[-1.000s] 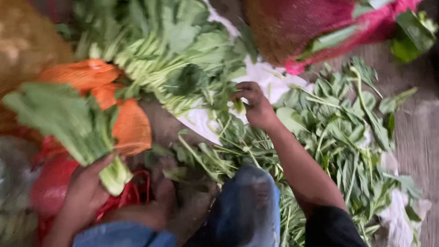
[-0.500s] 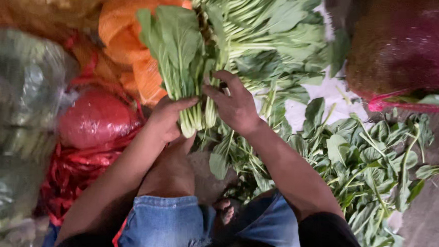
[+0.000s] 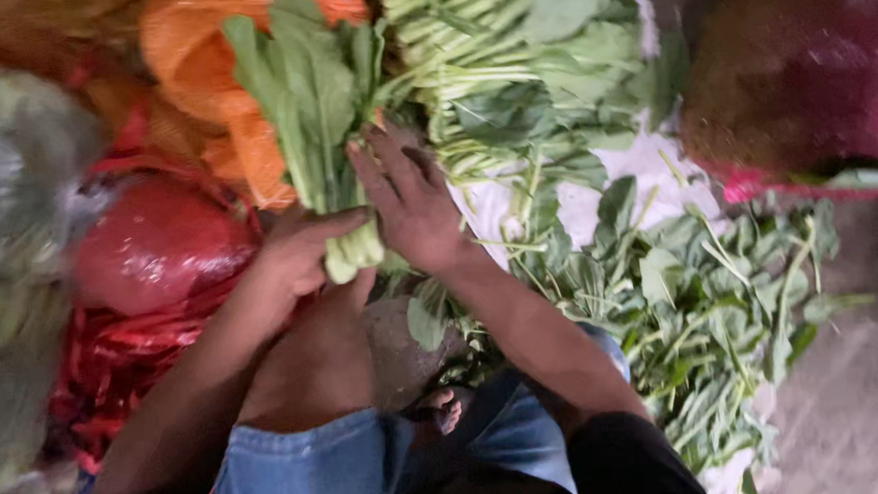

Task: The person sits on the floor sorting loose leafy green vegetables and gathering them into bunches, aligning the stems by hand. They secure each bunch with a red rubber band and set finished bunches aside, working through the pile one bunch at a time.

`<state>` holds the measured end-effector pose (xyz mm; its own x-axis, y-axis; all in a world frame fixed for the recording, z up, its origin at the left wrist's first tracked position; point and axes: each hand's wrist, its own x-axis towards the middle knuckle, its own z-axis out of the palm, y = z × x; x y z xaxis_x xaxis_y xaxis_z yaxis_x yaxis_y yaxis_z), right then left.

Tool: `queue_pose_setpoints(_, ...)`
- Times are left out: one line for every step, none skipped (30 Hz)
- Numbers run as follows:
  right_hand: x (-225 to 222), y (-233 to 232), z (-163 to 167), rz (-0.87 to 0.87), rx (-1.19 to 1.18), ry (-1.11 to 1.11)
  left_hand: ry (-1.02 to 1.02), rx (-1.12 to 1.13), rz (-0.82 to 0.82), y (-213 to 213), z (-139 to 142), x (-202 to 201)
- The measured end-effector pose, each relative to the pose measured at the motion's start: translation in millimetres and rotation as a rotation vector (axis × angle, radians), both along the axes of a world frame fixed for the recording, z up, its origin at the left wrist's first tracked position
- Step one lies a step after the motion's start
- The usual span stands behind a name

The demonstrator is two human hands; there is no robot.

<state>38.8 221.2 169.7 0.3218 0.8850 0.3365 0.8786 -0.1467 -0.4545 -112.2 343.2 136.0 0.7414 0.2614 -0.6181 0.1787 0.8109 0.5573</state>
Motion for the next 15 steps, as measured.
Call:
queue_pose_setpoints(-8, -2, -9, -0.103, 0.024, 0.013, -0.032, 0.020, 0.009, 0, 3, 0)
queue_pose_setpoints(-14, -6, -20, -0.200, 0.053, 0.024, -0.063, 0.002, 0.021, 0, 5, -1)
queue_pose_setpoints(-20, -11, -33, -0.292, 0.091, 0.291, -0.094, -0.012, 0.031, 1, 8, -2)
queue_pose_setpoints(-26, -17, -47, -0.380, 0.134, 0.560, -0.124, -0.024, 0.043, 2, 10, -4)
queue_pose_setpoints(-27, -24, -64, -0.458, 0.180, 0.833, -0.110, -0.091, 0.059, 4, 11, -5)
queue_pose_setpoints(-23, -33, -81, -0.557, 0.209, 0.894, -0.090, -0.159, 0.080, 6, 12, -8)
queue_pose_setpoints(-17, -44, -96, -0.656, 0.234, 0.957, -0.067, -0.227, 0.105, 8, 11, -10)
queue_pose_setpoints(-8, -55, -110, -0.877, 0.298, 1.272, -0.114, -0.191, 0.142, 10, 10, -12)
queue_pose_setpoints(3, -63, -121, -1.094, 0.368, 1.585, -0.167, -0.150, 0.178, 12, 7, -14)
queue_pose_setpoints(14, -68, -130, -1.138, 0.395, 1.712, -0.218, -0.108, 0.211, 14, 4, -16)
queue_pose_setpoints(23, -70, -135, -1.182, 0.421, 1.840, -0.222, -0.125, 0.191, 15, 0, -18)
queue_pose_setpoints(32, -69, -138, -1.226, 0.442, 1.970, -0.223, -0.143, 0.175, 17, -5, -20)
queue_pose_setpoints(38, -59, -141, -1.208, 0.426, 1.919, -0.219, -0.164, 0.162, 17, -8, -23)
queue_pose_setpoints(43, -48, -142, -1.190, 0.412, 1.870, -0.158, -0.136, 0.161, 17, -12, -27)
queue_pose_setpoints(49, -35, -142, -1.164, 0.410, 1.819, -0.106, -0.101, 0.155, 17, -15, -28)
